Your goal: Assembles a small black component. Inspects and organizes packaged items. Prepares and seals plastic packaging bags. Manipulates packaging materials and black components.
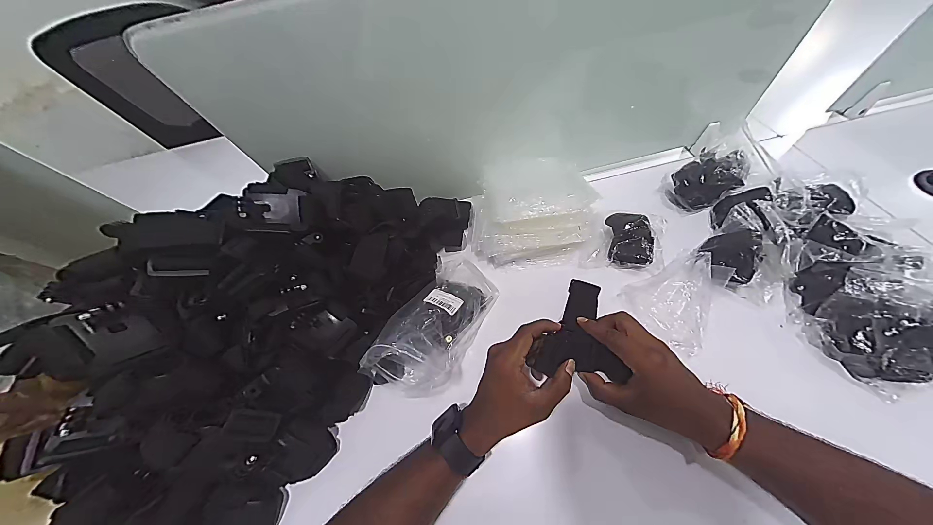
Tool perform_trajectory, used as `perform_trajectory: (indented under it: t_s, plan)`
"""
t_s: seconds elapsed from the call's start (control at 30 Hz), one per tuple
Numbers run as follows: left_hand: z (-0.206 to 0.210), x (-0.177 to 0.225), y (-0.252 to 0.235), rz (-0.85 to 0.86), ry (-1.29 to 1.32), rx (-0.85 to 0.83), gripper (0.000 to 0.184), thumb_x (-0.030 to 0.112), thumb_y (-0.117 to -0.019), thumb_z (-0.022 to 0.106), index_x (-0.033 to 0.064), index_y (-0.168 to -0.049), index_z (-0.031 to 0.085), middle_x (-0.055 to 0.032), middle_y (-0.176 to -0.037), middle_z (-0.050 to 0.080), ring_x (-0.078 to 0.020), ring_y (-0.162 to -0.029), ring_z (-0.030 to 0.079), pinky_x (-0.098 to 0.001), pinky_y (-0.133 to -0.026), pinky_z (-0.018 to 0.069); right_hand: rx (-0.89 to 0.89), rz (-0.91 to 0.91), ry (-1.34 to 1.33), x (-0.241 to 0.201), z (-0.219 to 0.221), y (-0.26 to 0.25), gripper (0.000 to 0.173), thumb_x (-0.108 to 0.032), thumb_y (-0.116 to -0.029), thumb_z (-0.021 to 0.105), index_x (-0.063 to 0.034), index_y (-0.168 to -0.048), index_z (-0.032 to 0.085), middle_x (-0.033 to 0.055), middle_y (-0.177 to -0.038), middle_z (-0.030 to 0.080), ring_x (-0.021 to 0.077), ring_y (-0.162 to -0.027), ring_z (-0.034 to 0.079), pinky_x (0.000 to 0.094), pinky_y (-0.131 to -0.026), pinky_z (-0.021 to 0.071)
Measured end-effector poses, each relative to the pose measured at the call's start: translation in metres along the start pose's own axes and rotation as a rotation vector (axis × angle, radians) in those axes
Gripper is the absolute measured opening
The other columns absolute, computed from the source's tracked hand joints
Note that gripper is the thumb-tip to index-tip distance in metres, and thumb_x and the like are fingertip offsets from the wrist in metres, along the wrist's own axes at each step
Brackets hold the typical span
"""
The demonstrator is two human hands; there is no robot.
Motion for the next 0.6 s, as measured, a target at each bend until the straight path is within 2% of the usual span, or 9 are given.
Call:
perform_trajectory:
  t_s: [0.07,0.13,0.2,0.3,0.37,0.43,0.5,0.6]
  plan:
    - [0.0040,0.0027,0.0024,0.032,-0.041,-0.047,0.045,0.015,-0.0916,0.067,-0.0099,-0.128,0.060,-0.0117,-0.096,0.072,-0.0057,-0.075,0.065,-0.0209,-0.066,0.0549,0.002,-0.003,0.004,-0.0004,0.0002,0.0002,0.062,-0.030,-0.0846,0.076,-0.0049,-0.139,0.061,0.0138,-0.111,0.063,0.0142,-0.097,0.061,0.0210,-0.082,0.0531]
    - [0.0084,0.0069,0.0053,0.065,-0.102,-0.073,0.040,0.015,-0.0941,0.064,-0.0083,-0.126,0.064,-0.0157,-0.105,0.073,-0.0089,-0.081,0.068,-0.0229,-0.073,0.0580,0.002,-0.004,0.010,-0.0007,0.0000,0.0003,0.063,-0.029,-0.0833,0.076,-0.0046,-0.139,0.061,0.0138,-0.111,0.062,0.0142,-0.097,0.061,0.0208,-0.082,0.0529]
    - [0.0113,0.0076,0.0061,0.066,-0.141,-0.046,0.032,0.012,-0.0950,0.065,-0.0065,-0.121,0.068,-0.0145,-0.100,0.073,-0.0078,-0.077,0.066,-0.0204,-0.071,0.0567,0.005,-0.006,0.011,-0.0008,-0.0001,0.0001,0.063,-0.030,-0.0831,0.076,-0.0043,-0.139,0.061,0.0143,-0.112,0.063,0.0145,-0.098,0.061,0.0207,-0.083,0.0528]
    - [0.0113,0.0029,0.0064,0.000,-0.111,-0.041,0.032,0.016,-0.0973,0.069,-0.0057,-0.120,0.068,-0.0125,-0.101,0.074,-0.0059,-0.076,0.068,-0.0204,-0.070,0.0583,0.013,-0.008,0.020,0.0014,-0.0008,-0.0005,0.062,-0.030,-0.0843,0.076,-0.0039,-0.139,0.061,0.0151,-0.113,0.063,0.0156,-0.098,0.062,0.0223,-0.083,0.0540]
    - [0.0098,0.0016,0.0063,-0.014,-0.125,-0.028,0.028,0.021,-0.0965,0.072,-0.0024,-0.112,0.068,-0.0089,-0.094,0.073,-0.0046,-0.074,0.066,-0.0190,-0.068,0.0559,0.015,-0.007,0.013,0.0023,-0.0011,-0.0009,0.062,-0.030,-0.0844,0.075,-0.0038,-0.139,0.061,0.0150,-0.113,0.063,0.0154,-0.098,0.062,0.0223,-0.083,0.0540]
    - [0.0091,0.0020,0.0064,0.015,-0.145,-0.030,0.026,0.025,-0.0948,0.074,0.0017,-0.106,0.072,-0.0070,-0.095,0.070,-0.0068,-0.085,0.062,-0.0190,-0.075,0.0504,0.013,-0.009,-0.002,0.0004,-0.0009,-0.0006,0.061,-0.028,-0.0840,0.075,-0.0037,-0.138,0.062,0.0151,-0.112,0.063,0.0154,-0.098,0.062,0.0220,-0.083,0.0537]
    - [0.0099,0.0027,0.0049,0.038,-0.102,-0.058,0.026,0.025,-0.0954,0.074,0.0019,-0.106,0.073,-0.0092,-0.102,0.071,-0.0095,-0.094,0.063,-0.0209,-0.080,0.0513,0.008,-0.024,-0.005,-0.0020,0.0001,-0.0001,0.061,-0.028,-0.0843,0.075,-0.0032,-0.138,0.061,0.0153,-0.113,0.063,0.0154,-0.099,0.062,0.0218,-0.084,0.0535]
    - [0.0114,0.0022,0.0034,-0.004,-0.076,-0.084,0.031,0.027,-0.1029,0.062,0.0005,-0.112,0.074,-0.0090,-0.100,0.062,-0.0074,-0.091,0.059,-0.0187,-0.082,0.0517,0.008,-0.039,-0.007,-0.0027,0.0004,0.0005,0.059,-0.029,-0.0858,0.076,-0.0029,-0.137,0.062,0.0156,-0.113,0.063,0.0156,-0.100,0.063,0.0219,-0.085,0.0537]
Point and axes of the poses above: each hand's wrist, its own y-axis away from the middle knuckle, its own z-axis out of the palm, x = y × z, the point moved 7 cm from there along -y, towards the middle knuckle
